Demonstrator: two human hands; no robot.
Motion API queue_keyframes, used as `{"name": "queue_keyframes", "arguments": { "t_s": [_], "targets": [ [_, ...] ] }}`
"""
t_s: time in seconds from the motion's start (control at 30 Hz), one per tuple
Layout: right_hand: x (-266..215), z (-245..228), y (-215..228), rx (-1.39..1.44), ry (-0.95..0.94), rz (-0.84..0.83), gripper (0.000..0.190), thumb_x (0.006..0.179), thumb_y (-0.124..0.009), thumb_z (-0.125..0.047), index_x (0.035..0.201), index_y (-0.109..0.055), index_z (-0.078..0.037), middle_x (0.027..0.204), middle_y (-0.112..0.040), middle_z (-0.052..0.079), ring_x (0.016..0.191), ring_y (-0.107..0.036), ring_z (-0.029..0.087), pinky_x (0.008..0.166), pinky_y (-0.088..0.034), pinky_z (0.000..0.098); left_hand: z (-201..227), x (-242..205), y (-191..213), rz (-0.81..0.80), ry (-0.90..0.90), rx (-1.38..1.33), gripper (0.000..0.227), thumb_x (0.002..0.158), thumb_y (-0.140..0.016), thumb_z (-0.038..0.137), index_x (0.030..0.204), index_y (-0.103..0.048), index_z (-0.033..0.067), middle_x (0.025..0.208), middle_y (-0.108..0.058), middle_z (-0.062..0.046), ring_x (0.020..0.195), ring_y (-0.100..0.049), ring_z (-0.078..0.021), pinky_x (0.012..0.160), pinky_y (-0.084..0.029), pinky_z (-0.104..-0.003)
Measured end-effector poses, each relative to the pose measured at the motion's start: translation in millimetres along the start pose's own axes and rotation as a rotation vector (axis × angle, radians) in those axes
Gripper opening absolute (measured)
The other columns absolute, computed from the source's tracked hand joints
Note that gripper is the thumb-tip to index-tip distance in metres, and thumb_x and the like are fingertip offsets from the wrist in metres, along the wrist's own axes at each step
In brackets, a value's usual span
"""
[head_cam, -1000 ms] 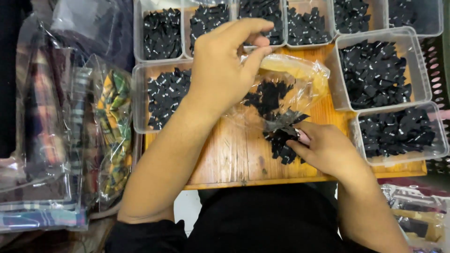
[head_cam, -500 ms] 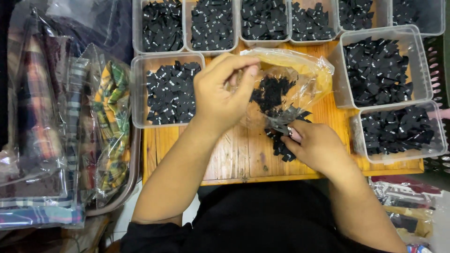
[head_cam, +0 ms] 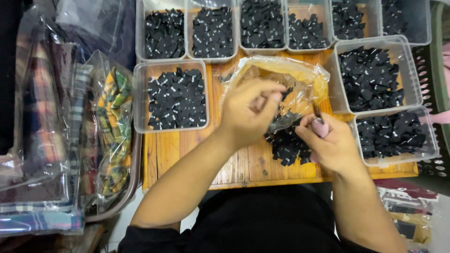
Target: The person uses pink-handled scissors to cut small black fabric tags into smaller pieces. The cut pieces are placed into a plastic bag on the table. Multiple clear containers filled with similar black tags are arranged around the workspace.
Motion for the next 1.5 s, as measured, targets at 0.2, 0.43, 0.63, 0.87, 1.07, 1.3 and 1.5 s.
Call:
{"name": "queue_keyframes", "arguments": {
  "t_s": [0.2, 0.43, 0.63, 0.87, 1.07, 1.3, 1.5],
  "targets": [
    [-4, 1, -7, 0.618, 0.102, 0.152, 0.007, 0.093, -0.066, -0.001, 0.096, -0.060, 0.003, 0.050, -0.035, -0.001, 0.031, -0.040, 0.007, 0.029, -0.036, 0.0210, 12, -11, -29, -0.242, 0.250, -0.125, 0.007, 0.091, -0.071, 0.015, 0.094, -0.075, 0.0107, 0.068, -0.064, -0.003, 0.060, -0.057, -0.0099, 0.055, -0.048, -0.023],
    [6, 15, -9, 0.732, 0.100, 0.130, 0.010, 0.094, -0.069, -0.007, 0.096, -0.061, -0.001, 0.055, -0.042, 0.001, 0.036, -0.035, 0.004, 0.032, -0.032, 0.0181, -8, -21, -36, -0.256, 0.331, -0.224, 0.015, 0.084, -0.079, 0.009, 0.099, -0.076, 0.0082, 0.087, -0.074, -0.002, 0.077, -0.070, -0.0094, 0.066, -0.054, -0.020],
    [8, 10, -14, 0.799, 0.105, 0.078, 0.011, 0.094, -0.069, -0.009, 0.096, -0.061, -0.001, 0.054, -0.041, 0.002, 0.037, -0.031, 0.004, 0.031, -0.031, 0.0194, -9, -20, -39, -0.267, 0.341, -0.225, 0.011, 0.087, -0.079, 0.010, 0.097, -0.076, 0.0080, 0.093, -0.074, -0.003, 0.080, -0.070, -0.0087, 0.067, -0.055, -0.019],
    [10, 6, -5, 0.707, 0.141, 0.113, 0.011, 0.092, -0.069, -0.003, 0.100, -0.062, 0.002, 0.053, -0.035, -0.001, 0.038, -0.030, 0.005, 0.034, -0.030, 0.0190, -29, -31, -44, -0.285, 0.641, -0.355, 0.010, 0.092, -0.071, 0.005, 0.100, -0.072, 0.0009, 0.083, -0.069, -0.005, 0.076, -0.067, -0.0067, 0.065, -0.057, -0.019],
    [2, -16, 3, 0.594, 0.180, 0.181, 0.010, 0.087, -0.070, 0.006, 0.095, -0.065, 0.005, 0.051, -0.033, -0.002, 0.033, -0.033, 0.005, 0.033, -0.033, 0.0202, -32, -32, -46, -0.323, 0.701, -0.343, 0.010, 0.091, -0.071, 0.003, 0.100, -0.071, -0.0024, 0.080, -0.069, -0.007, 0.076, -0.068, -0.0079, 0.067, -0.059, -0.021],
    [4, -6, -1, 0.595, 0.163, 0.221, 0.009, 0.088, -0.071, 0.004, 0.095, -0.067, 0.005, 0.052, -0.032, -0.002, 0.035, -0.035, 0.006, 0.033, -0.033, 0.0222, -34, -34, -46, -0.304, 0.701, -0.369, 0.024, 0.090, -0.077, 0.006, 0.112, -0.072, -0.0018, 0.094, -0.075, -0.011, 0.087, -0.073, -0.0122, 0.074, -0.062, -0.023],
    [8, -3, -5, 0.602, 0.169, 0.216, 0.007, 0.090, -0.069, 0.003, 0.096, -0.066, 0.005, 0.049, -0.033, -0.001, 0.032, -0.036, 0.006, 0.031, -0.035, 0.0220, -41, -39, -42, -0.226, 0.761, -0.429, 0.019, 0.091, -0.075, 0.002, 0.109, -0.072, -0.0059, 0.086, -0.075, -0.013, 0.081, -0.074, -0.0136, 0.073, -0.064, -0.023]
  ]
}}
Point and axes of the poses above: each hand's wrist, its own x-axis towards the middle knuckle, its own y-axis out of the back of the hand, z = x × y, the point moved 10 cm from there along x, towards the middle knuckle
